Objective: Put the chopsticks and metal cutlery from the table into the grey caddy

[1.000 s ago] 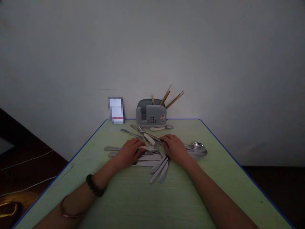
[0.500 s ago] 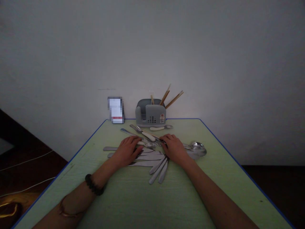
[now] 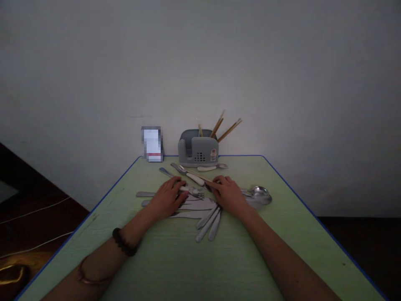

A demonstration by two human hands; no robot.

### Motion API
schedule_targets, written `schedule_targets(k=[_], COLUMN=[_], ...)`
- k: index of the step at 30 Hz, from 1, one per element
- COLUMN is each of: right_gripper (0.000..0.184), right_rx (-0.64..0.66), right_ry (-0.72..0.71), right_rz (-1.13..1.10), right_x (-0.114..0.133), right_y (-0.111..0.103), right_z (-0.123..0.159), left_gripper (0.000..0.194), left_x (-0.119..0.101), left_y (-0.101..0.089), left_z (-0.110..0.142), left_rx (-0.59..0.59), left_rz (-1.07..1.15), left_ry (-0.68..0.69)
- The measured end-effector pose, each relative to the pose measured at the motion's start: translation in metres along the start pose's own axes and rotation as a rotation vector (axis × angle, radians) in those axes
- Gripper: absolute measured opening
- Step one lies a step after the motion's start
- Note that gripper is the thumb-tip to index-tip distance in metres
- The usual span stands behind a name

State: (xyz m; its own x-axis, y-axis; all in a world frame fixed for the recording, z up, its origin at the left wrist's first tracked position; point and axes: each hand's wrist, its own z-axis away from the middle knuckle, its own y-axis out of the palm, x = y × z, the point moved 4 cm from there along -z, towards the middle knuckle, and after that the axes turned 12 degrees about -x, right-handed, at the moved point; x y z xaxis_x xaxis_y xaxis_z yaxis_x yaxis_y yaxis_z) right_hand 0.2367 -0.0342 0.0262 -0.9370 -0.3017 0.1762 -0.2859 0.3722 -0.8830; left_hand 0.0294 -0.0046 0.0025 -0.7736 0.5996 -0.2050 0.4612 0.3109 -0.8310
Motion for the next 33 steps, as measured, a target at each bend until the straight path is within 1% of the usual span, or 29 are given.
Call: schedule_targets(k=[6,12,18,23,26,29,33], right_gripper=[0.039,0.044,0.031,0.024,0.02,0.019,0.02], right_rx=[0.03,0.04,0.072,0.056,0.081,0.086,0.058], right_ry=[0.009,0.053,0.087,0.133,0.171,0.171,0.155], right_rz=[0.003,0.049,0.069,0.037,0.031,0.059,0.128], right_x=[-0.0016,-0.0019,-0.0005,-0.0001,0.0001,0.0022,0.0059], right_y=[0.0025,0.0051,0.0025,-0.0005,0.0001,0.0001,-0.001], right_z=[-0.0004,-0.0022,-0.0015,-0.0013,-0.0021,-0.0017,0.0007], left_gripper=[0.034,0.031,0.031,0.04,0.046,0.049,0.049], left_x=[-0.0013,-0.0021,-0.0027,-0.0014,-0.005,-0.0085,-0.0066], left_y=[-0.0026,-0.0054,-0.0059,-0.0056,-0.0067,-0.0055,-0.0013], left_z=[-0.0029,-0.0042,-0.0046,-0.0034,-0.003,-0.0021,-0.0007], left_rx=[0.026,-0.01,-0.015,-0.037,-0.045,-0.01,0.033], left_rz=[-0.033,-0.007,-0.005,-0.046,-0.014,0.014,0.025], left_ry=[0.006,-0.014,-0.037,-0.062,-0.013,0.059,0.079])
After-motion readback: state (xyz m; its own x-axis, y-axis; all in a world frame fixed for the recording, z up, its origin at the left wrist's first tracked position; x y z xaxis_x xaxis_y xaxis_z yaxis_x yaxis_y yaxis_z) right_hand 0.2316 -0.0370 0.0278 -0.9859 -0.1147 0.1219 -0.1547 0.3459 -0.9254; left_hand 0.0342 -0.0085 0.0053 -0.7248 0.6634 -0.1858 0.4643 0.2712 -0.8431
